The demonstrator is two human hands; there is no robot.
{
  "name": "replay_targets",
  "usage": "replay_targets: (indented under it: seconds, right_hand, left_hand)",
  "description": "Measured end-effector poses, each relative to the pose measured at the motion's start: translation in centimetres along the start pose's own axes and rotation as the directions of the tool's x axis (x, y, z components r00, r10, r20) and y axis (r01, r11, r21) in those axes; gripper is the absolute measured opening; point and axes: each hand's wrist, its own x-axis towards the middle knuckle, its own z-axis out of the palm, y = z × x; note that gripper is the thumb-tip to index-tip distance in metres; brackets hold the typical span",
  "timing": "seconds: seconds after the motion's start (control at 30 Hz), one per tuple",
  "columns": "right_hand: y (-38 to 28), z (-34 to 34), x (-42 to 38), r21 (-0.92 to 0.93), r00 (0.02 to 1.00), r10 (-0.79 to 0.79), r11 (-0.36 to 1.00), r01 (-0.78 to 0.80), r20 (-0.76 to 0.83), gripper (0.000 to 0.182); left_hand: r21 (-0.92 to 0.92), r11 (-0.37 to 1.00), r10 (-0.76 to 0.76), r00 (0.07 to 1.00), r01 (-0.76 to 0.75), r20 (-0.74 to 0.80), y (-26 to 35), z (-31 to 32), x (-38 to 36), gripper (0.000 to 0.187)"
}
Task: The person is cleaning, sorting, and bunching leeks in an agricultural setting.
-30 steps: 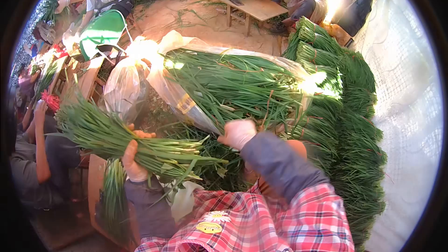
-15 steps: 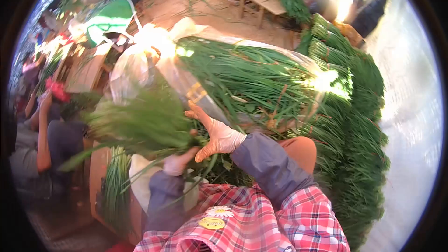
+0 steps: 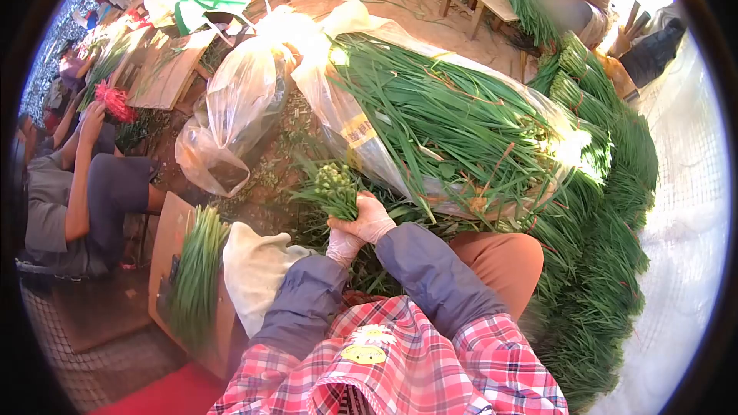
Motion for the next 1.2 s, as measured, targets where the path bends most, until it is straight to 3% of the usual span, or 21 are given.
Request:
replay_targets:
  seconds: [0.03, 0.13, 0.17, 0.23, 0.27, 0.33, 0.5, 0.57, 0.6, 0.67, 0.73, 0.8, 0.83, 0.87, 0.93, 0.97, 1.0, 1.03, 1.1, 1.17, 1.2]
  right_hand:
    - [-1.8, 0.1, 0.1, 0.166, 0.998, 0.062, 0.985, -0.056, -0.028, 0.039]
    - [-8.2, -2.0, 0.4, 0.576, 0.979, 0.201, 0.799, -0.173, 0.014, 0.035]
    - [-10.8, -3.1, 0.8, 0.609, 0.964, 0.249, 0.780, -0.140, -0.097, 0.033]
    - [-13.6, -5.4, 1.6, 0.616, 0.966, 0.172, 0.787, -0.018, -0.192, 0.033]
    - [-15.8, -6.5, 2.0, 0.621, 0.952, 0.129, 0.780, 0.077, -0.279, 0.032]
    - [-20.0, -9.3, 2.9, 0.628, 0.932, 0.055, 0.753, 0.197, -0.359, 0.029]
    - [-25.8, -12.2, 4.0, 0.426, 0.920, -0.100, 0.864, 0.269, -0.378, 0.028]
    - [-27.3, -12.2, 3.7, 0.593, 0.929, -0.177, 0.727, 0.345, -0.324, 0.029]
    - [-29.6, -12.7, 4.1, 0.490, 0.893, -0.008, 0.834, 0.254, -0.450, 0.032]
    - [-31.6, -15.3, 4.5, 0.627, 0.931, -0.150, 0.702, 0.337, -0.333, 0.030]
    - [-33.0, -15.3, 4.6, 0.713, 0.925, -0.178, 0.594, 0.373, -0.335, 0.025]
    - [-31.8, -13.6, 4.5, 0.486, 0.875, -0.229, 0.758, 0.435, -0.426, 0.023]
    - [-29.9, -13.2, 5.3, 0.368, 0.856, -0.257, 0.820, 0.439, -0.448, 0.022]
    - [-29.4, -11.7, 5.0, 0.495, 0.883, -0.142, 0.783, 0.376, -0.447, 0.021]
    - [-27.3, -8.8, 4.4, 0.567, 0.899, -0.045, 0.762, 0.313, -0.435, 0.022]
    - [-25.6, -7.6, 4.1, 0.519, 0.894, -0.060, 0.797, 0.311, -0.443, 0.024]
    - [-23.9, -6.0, 3.8, 0.531, 0.882, -0.052, 0.782, 0.327, -0.467, 0.024]
    - [-22.7, -4.7, 3.3, 0.537, 0.869, -0.048, 0.769, 0.346, -0.492, 0.024]
    - [-20.4, -2.5, 1.0, 0.634, 0.915, 0.047, 0.736, 0.240, -0.400, 0.022]
    - [-17.4, -0.7, -0.8, 0.674, 0.916, -0.009, 0.675, 0.301, -0.400, 0.022]
    - [-16.4, -0.6, -1.6, 0.726, 0.936, 0.001, 0.631, 0.273, -0.352, 0.024]
  left_hand:
    - [-0.124, 0.992, -0.001, 1.000, -0.002, -0.024, -0.7, -0.4, 0.1, 0.061]
    - [0.385, 0.923, 0.064, 0.989, -0.008, -0.133, 2.7, 1.4, -2.1, 0.063]
    - [0.192, 0.981, 0.011, 0.996, 0.007, -0.091, 1.1, 0.4, -1.3, 0.058]
    - [0.624, 0.782, 0.070, 0.991, 0.015, -0.112, -0.8, -2.2, -1.1, 0.056]
    - [0.813, 0.574, 0.023, 0.991, 0.094, -0.131, 2.7, -0.7, -2.6, 0.046]
    - [0.902, 0.404, -0.095, 0.988, 0.150, -0.122, -1.7, -5.1, -2.9, 0.039]
    - [0.983, 0.073, -0.221, 0.964, 0.166, -0.146, -2.2, -4.3, -3.5, 0.018]
    - [0.993, -0.069, -0.280, 0.953, 0.100, -0.116, -4.5, -6.9, -4.9, 0.022]
    - [0.988, -0.141, -0.315, 0.943, 0.064, -0.106, -4.8, -7.2, -4.6, 0.024]
    - [0.972, -0.182, -0.400, 0.891, 0.151, -0.213, 0.5, -2.9, -6.2, 0.032]
    - [0.961, -0.274, -0.337, 0.932, 0.040, -0.135, 4.8, 1.5, -7.2, 0.042]
    - [0.906, -0.379, -0.189, 0.974, -0.187, 0.122, 7.9, 4.1, -8.1, 0.048]
    - [0.916, -0.240, -0.310, 0.920, -0.321, 0.241, 9.9, 4.9, -8.3, 0.043]
    - [0.916, -0.141, -0.365, 0.880, -0.375, 0.304, 13.7, 7.1, -9.8, 0.042]
    - [0.941, 0.244, -0.424, 0.847, -0.234, 0.321, 20.0, 10.3, -12.1, 0.051]
    - [0.572, 0.820, -0.337, 0.837, 0.035, 0.432, 18.3, 9.2, -12.2, 0.050]
    - [0.176, 0.927, -0.374, 0.789, 0.331, 0.487, 19.3, 9.3, -11.4, 0.061]
    - [-0.197, 0.890, -0.228, 0.775, 0.412, 0.590, 16.8, 7.6, -9.7, 0.077]
    - [-0.573, 0.746, 0.056, 0.826, 0.338, 0.560, 16.0, 8.5, -6.6, 0.086]
    - [-0.899, 0.433, 0.006, 0.997, 0.068, 0.079, 15.3, 8.9, -4.2, 0.071]
    - [-0.866, 0.496, 0.023, 0.997, 0.054, 0.075, 15.8, 9.1, -3.8, 0.062]
